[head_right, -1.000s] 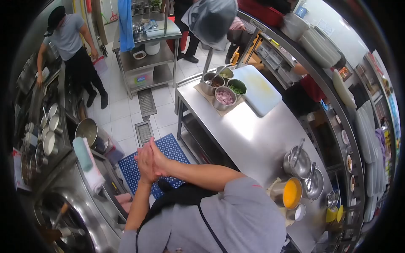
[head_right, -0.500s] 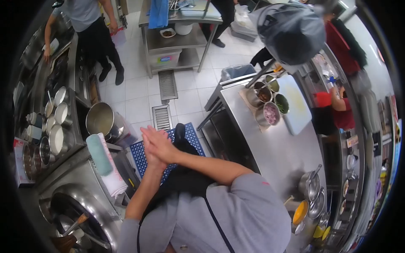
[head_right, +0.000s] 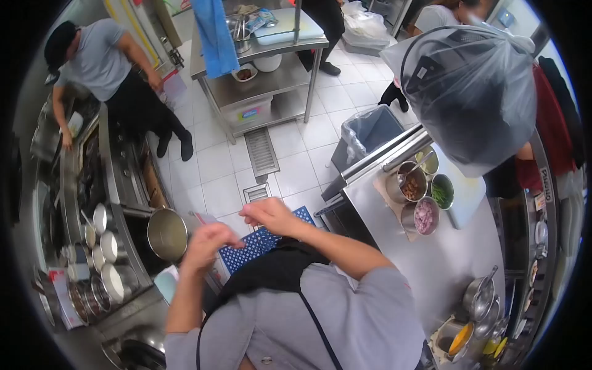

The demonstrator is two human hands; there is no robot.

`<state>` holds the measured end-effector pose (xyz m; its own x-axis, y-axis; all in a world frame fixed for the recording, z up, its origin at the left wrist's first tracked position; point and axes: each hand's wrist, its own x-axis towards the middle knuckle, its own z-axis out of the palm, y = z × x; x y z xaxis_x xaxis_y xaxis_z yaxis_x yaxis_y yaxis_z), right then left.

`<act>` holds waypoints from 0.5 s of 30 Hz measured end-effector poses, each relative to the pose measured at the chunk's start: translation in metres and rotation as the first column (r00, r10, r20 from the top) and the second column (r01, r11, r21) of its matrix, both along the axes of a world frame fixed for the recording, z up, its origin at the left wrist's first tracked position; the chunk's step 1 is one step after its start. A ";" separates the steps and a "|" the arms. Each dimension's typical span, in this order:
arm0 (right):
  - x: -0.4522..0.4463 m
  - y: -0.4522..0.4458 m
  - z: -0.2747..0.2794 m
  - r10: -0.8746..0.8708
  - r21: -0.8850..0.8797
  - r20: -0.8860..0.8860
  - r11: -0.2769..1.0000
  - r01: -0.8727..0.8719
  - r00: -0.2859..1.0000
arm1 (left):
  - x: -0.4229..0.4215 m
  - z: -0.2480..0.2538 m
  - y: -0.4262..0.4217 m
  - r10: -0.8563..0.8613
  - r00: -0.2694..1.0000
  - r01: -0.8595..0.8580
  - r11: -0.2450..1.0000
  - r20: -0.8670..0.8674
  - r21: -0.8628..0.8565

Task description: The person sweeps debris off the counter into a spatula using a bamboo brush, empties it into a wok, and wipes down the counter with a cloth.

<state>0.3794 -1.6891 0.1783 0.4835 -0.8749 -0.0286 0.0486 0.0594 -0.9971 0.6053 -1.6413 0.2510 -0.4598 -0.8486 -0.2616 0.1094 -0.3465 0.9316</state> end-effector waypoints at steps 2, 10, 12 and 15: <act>-0.037 -0.023 0.057 0.018 -0.020 -0.063 1.000 -0.019 0.998 | 0.031 0.048 -0.037 0.044 0.993 -0.017 0.969 0.106 -0.248; -0.083 -0.056 0.273 0.368 -0.717 -0.010 0.646 -0.263 0.930 | 0.063 0.234 -0.134 -0.235 0.959 0.211 0.211 0.160 -0.954; -0.069 -0.056 0.297 0.591 -0.696 -0.190 0.482 -0.532 0.784 | 0.056 0.256 -0.160 -0.570 0.689 0.599 0.099 0.448 -0.795; -0.026 -0.050 0.306 0.590 -0.697 -0.241 0.448 -0.560 0.771 | 0.038 0.229 -0.186 -0.835 0.459 0.507 -0.033 0.302 -0.861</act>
